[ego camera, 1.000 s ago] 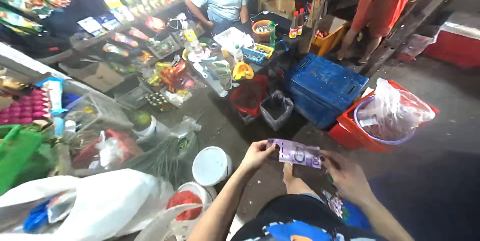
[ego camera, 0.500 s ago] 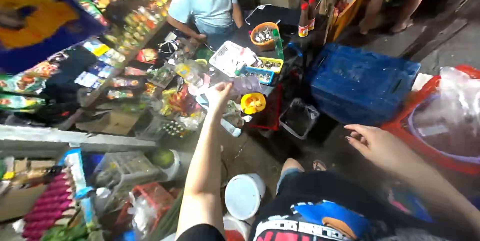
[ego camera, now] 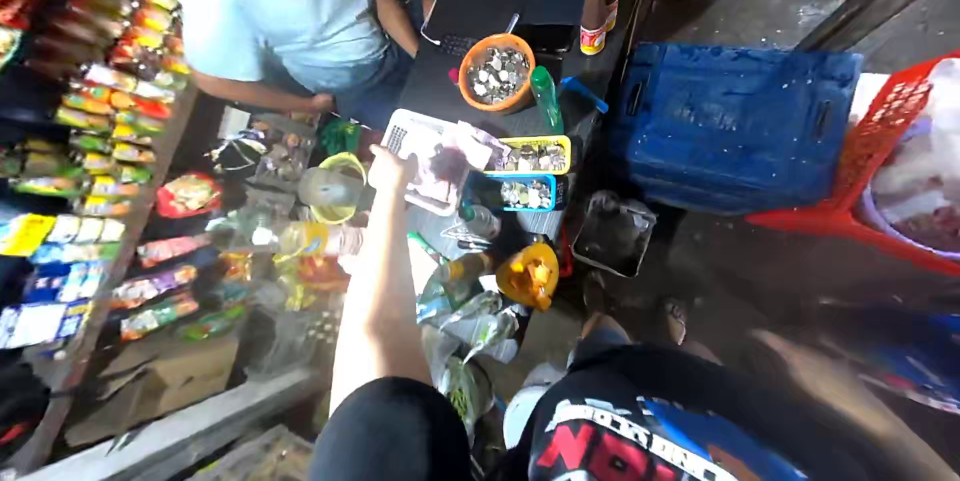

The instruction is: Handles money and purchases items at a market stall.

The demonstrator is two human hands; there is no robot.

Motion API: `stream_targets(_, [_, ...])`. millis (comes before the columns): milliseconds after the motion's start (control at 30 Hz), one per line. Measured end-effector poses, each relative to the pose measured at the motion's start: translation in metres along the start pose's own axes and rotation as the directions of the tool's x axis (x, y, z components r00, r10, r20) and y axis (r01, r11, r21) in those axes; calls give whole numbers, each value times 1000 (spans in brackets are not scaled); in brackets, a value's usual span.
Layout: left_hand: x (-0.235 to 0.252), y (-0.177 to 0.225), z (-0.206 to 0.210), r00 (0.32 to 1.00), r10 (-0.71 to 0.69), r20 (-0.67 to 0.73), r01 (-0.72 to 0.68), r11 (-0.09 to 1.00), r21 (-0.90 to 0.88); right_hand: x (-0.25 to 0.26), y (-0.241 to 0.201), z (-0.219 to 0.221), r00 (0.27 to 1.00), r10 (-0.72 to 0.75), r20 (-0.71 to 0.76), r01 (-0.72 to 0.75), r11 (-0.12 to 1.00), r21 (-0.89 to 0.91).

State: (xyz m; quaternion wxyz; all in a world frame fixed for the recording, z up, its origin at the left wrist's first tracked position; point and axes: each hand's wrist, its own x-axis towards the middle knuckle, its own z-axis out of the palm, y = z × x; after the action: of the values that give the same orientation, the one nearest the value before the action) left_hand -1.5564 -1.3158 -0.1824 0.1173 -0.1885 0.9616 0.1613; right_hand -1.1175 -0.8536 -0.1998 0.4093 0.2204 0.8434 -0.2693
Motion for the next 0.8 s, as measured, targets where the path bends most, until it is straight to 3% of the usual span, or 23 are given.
stream_targets(67, [-5,28,15,966,127,226,-152,984,94,3,-6,-4,1000,9,-30,-8,1000,13])
stream_targets(100, [-10,43,22,902,172,397,-240,962,128,6,-6,-7,999,18,-42,-18,1000,16])
stream_targets(167, [-7,58,47,692,238,681,-407,908,96,9,-8,-17,996,60,-61,-59,998,15])
stream_targets(200, [-6,65,56,608,247,754,-466,880,88,8,-12,-24,994,91,-60,-90,996,20])
stream_targets(233, [-5,74,59,571,239,786,-518,847,119,6,-15,-29,991,110,-77,-108,994,20])
stream_targets(267, [-3,86,55,582,239,777,-553,817,163,4,-16,-32,987,121,-104,-119,992,28])
stream_targets(300, [4,95,52,636,275,721,-558,809,184,2,-19,-33,983,143,-116,-138,989,56])
stream_targets(367, [27,114,49,766,392,509,-525,838,145,-2,-20,-26,974,145,-173,-127,986,108])
stream_targets(433, [50,139,56,814,478,330,-527,846,77,-5,-34,-27,972,214,-96,-200,970,141])
stream_targets(533, [80,167,86,768,591,247,-620,782,58,-3,-51,-25,956,290,43,-292,952,87])
stream_targets(800, [112,185,127,704,672,230,-707,635,312,-5,-37,-5,946,323,11,-320,931,172])
